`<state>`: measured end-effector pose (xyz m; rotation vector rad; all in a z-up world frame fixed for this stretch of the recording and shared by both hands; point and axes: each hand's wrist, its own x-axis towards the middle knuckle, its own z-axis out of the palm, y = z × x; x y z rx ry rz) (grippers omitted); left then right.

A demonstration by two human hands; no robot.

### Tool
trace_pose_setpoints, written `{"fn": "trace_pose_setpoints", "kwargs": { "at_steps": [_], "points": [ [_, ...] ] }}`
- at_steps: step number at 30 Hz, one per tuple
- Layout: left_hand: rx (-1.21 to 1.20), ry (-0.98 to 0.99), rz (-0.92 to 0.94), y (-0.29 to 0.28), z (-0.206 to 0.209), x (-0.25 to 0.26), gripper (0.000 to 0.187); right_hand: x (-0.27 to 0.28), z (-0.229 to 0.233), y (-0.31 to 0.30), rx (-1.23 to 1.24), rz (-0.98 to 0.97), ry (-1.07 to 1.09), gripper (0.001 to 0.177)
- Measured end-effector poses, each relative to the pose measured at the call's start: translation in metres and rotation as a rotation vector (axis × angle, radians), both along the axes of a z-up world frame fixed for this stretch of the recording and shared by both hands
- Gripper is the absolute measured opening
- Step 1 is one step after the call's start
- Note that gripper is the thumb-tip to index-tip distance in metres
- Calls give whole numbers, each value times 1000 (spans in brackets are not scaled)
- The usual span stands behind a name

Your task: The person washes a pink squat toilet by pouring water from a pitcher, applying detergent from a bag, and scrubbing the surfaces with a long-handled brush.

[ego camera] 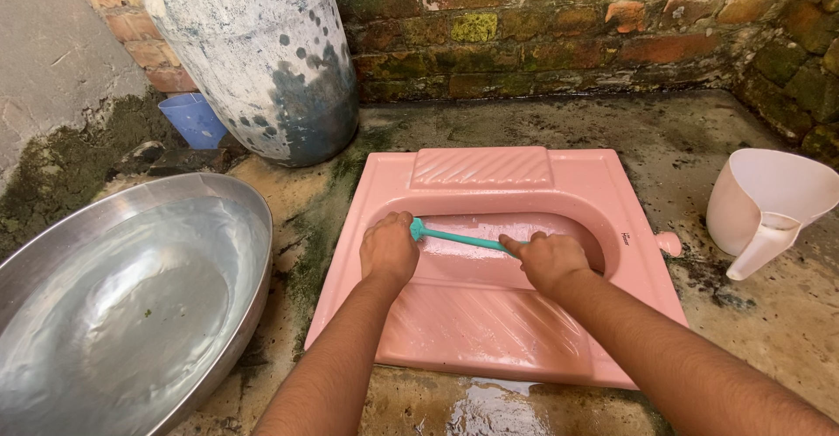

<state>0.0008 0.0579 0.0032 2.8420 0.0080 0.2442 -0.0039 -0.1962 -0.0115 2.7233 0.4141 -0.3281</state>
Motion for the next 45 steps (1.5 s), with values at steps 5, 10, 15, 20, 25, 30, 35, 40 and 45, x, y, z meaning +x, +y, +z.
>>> {"fn": "trace_pose_setpoints", "kwargs": {
  "at_steps": [5, 10, 15, 20, 25, 30, 35, 40, 45],
  "points": [
    [-18, -27, -63, -12, -2, 3, 22, 10, 14, -37, -57, -141, 79, 66],
    [-37, -51, -80, -15, -3, 7, 26, 14, 25, -115, -120, -316, 32, 64],
    [-40, -37, -49, -13, -6, 9, 28, 7, 19, -139, -100, -382, 94, 64],
    [-17, -8, -20, -5, -6, 6, 24, 8, 9, -84, -18, -329, 159, 70],
    [-26, 34, 27, -3, -10, 5, 23, 14, -4, -13, 45, -125, 161, 68],
    [-29, 46, 16, -10, -14, 6, 24, 27, -6, -19, 320, -100, 173, 74],
    [-132, 80, -41, -17, -6, 3, 29, 29, 14, -53, 1025, -454, 236, 61],
    [-187, 122, -209, -44, 11, -4, 43, 20, 37, -47, 1547, -533, 144, 37],
    [-166, 198, -262, -86, 26, -9, 53, 5, 72, 3, 1529, -481, 97, 30]
  ]
}}
